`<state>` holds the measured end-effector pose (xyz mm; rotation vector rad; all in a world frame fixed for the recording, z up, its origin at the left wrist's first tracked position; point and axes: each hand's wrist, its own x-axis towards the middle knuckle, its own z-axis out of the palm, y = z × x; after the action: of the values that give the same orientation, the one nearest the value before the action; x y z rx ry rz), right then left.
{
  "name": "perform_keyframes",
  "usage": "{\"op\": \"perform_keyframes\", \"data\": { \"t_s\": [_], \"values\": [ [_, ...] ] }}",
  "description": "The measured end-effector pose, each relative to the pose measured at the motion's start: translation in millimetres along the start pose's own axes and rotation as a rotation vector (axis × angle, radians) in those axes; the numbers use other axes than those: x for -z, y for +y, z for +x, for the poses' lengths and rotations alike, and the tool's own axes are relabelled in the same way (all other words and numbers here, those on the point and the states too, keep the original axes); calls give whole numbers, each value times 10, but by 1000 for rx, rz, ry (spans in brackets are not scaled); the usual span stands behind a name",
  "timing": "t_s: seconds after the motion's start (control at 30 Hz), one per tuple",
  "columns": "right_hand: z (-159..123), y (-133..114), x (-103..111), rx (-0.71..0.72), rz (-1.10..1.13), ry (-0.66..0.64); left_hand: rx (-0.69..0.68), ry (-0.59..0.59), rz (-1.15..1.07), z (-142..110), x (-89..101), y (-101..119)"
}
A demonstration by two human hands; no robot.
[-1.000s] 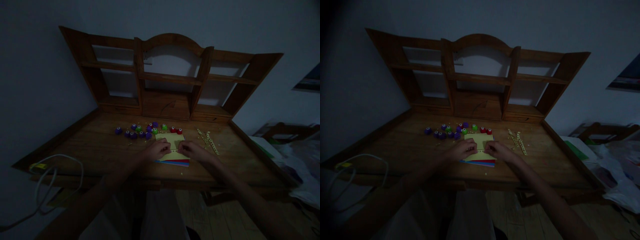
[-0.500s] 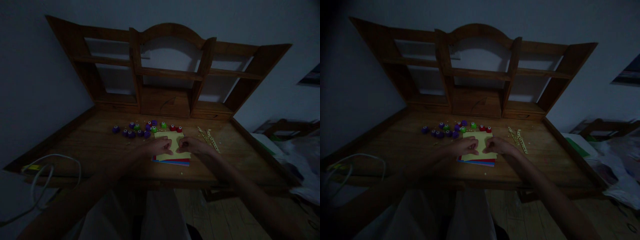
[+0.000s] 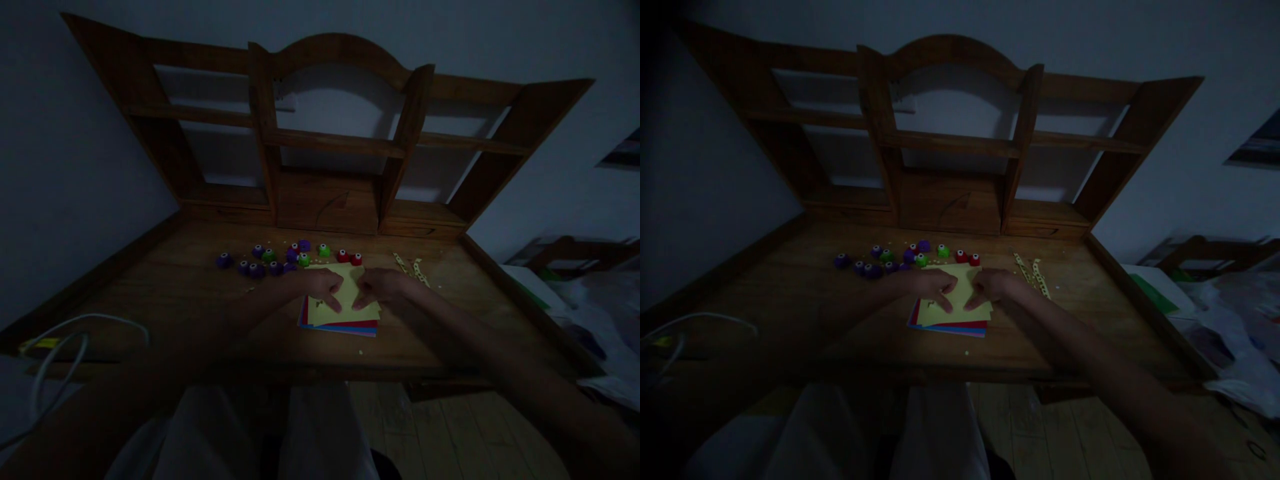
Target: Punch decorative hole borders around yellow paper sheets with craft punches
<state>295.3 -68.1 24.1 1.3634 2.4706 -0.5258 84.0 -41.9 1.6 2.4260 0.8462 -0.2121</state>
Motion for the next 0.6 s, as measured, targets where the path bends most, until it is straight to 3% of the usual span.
{"op": "perform_keyframes", "data": {
  "t_s": [0.3,0.43,0.6],
  "values": [
    [-56,176,99,108,177,-163,-121,-140,-55,-187,163,-139],
    [-46,192,175,143,209,-271,-37,-187,-20,-227,244,-2],
    [-72,50,188,10,88,-215,145,-148,89,-174,196,197]
  ]
}}
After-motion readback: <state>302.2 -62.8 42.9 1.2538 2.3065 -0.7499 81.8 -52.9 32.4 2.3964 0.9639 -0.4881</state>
